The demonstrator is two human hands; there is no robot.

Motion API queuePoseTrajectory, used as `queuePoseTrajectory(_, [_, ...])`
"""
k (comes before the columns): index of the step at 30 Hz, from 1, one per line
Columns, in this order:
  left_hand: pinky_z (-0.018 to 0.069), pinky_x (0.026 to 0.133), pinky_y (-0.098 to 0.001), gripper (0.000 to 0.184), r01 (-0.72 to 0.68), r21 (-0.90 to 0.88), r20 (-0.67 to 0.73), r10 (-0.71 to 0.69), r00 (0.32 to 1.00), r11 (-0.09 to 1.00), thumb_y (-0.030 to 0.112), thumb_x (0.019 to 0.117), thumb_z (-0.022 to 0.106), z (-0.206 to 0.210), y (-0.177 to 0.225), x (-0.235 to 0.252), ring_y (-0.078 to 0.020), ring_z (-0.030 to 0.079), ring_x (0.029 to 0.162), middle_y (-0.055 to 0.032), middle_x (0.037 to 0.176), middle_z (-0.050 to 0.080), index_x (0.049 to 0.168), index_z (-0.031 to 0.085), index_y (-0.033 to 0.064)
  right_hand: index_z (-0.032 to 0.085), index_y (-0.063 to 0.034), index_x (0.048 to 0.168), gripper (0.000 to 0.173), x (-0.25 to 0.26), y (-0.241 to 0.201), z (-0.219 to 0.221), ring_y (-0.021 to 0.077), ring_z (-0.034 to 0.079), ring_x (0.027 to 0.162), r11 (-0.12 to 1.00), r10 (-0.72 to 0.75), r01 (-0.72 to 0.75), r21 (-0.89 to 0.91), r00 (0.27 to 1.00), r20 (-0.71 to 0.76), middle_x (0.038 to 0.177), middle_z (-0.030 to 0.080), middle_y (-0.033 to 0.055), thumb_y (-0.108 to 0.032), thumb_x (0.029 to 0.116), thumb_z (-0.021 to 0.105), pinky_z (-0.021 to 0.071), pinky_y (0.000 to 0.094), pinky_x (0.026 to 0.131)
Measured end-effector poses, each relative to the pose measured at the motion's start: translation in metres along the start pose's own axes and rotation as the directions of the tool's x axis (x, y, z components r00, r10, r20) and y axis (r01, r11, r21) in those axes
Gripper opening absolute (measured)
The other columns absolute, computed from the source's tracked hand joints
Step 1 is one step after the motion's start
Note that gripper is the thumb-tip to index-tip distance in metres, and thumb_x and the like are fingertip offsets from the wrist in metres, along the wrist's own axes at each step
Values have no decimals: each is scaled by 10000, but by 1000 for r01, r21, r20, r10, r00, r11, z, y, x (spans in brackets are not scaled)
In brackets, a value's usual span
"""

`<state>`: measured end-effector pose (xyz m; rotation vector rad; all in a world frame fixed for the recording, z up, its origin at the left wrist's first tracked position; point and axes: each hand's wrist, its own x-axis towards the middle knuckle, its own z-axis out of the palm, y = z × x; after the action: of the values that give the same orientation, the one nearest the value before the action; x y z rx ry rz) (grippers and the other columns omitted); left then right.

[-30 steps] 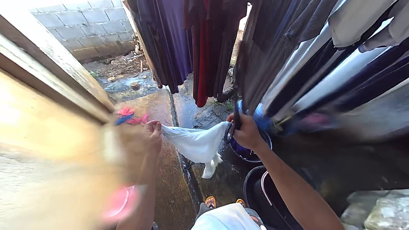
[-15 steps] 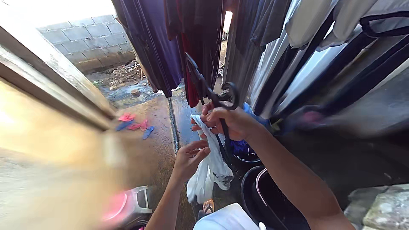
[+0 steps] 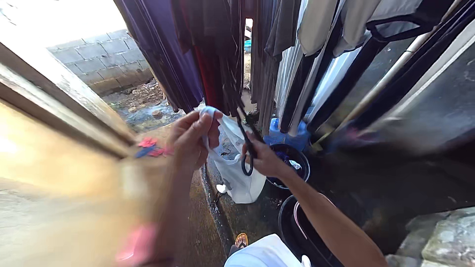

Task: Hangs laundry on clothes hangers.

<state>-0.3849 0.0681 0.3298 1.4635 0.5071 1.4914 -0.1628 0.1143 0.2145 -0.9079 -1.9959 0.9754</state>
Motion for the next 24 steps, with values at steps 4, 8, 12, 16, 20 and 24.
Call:
queuePoseTrajectory(4, [530, 536, -203, 290, 74, -50, -9, -74, 997, 996, 161, 1033, 455, 6, 16, 35, -59, 597, 598, 7, 759, 644, 1136, 704, 56, 576, -26, 1416, 503, -15, 32, 35, 250, 530, 1357, 996, 59, -63, 65, 996, 66, 1507, 505, 196, -241, 969, 663, 466, 406, 1118])
queuePoseTrajectory(8, [472, 482, -171, 259, 100, 220, 3, -103, 995, 970, 149, 1032, 501, -4, 27, 41, -22, 538, 517, 45, 660, 624, 952, 736, 79, 712, -37, 1210, 405, -26, 6, 16, 331, 607, 1218, 925, 203, -194, -327, 979, -7, 1224, 678, 179, -358, 968, 663, 447, 545, 1088])
queuePoseTrajectory(12, [412, 427, -156, 308, 219, 215, -228, -169, 959, 952, 157, 1060, 465, -38, 18, 36, -11, 445, 446, 65, 597, 534, 888, 709, 82, 720, -75, 1217, 371, -47, -17, -36, 351, 594, 1244, 744, 298, -272, -611, 953, -60, 1287, 660, 152, -344, 968, 665, 457, 611, 1027])
queuePoseTrajectory(16, [371, 406, -153, 288, 221, 236, -358, -127, 925, 946, 138, 1059, 486, -44, 11, 27, -5, 409, 432, 72, 581, 511, 864, 694, 96, 577, -222, 1465, 516, -68, -34, -66, 384, 568, 1308, 679, 150, -129, -723, 988, -35, 1429, 601, 156, -324, 970, 680, 467, 600, 1050])
queuePoseTrajectory(20, [407, 416, -163, 237, 254, 364, -334, -129, 934, 896, 134, 1057, 520, -46, 3, 29, -14, 456, 441, 60, 595, 547, 890, 680, 79, 671, -138, 1343, 608, -80, -50, -91, 364, 698, 1035, 580, -141, 108, -807, 989, 32, 1084, 743, 133, 3, 756, 738, 534, 581, 919])
queuePoseTrajectory(24, [478, 474, -226, 231, 367, 544, -271, -256, 928, 755, 224, 1096, 479, -35, -8, 23, -78, 577, 504, -21, 749, 705, 1040, 639, 67, 749, -69, 1017, 201, -90, -55, -104, 210, 682, 968, 695, -277, 146, -704, 958, -75, 980, 716, 77, -151, 883, 624, 571, 398, 871])
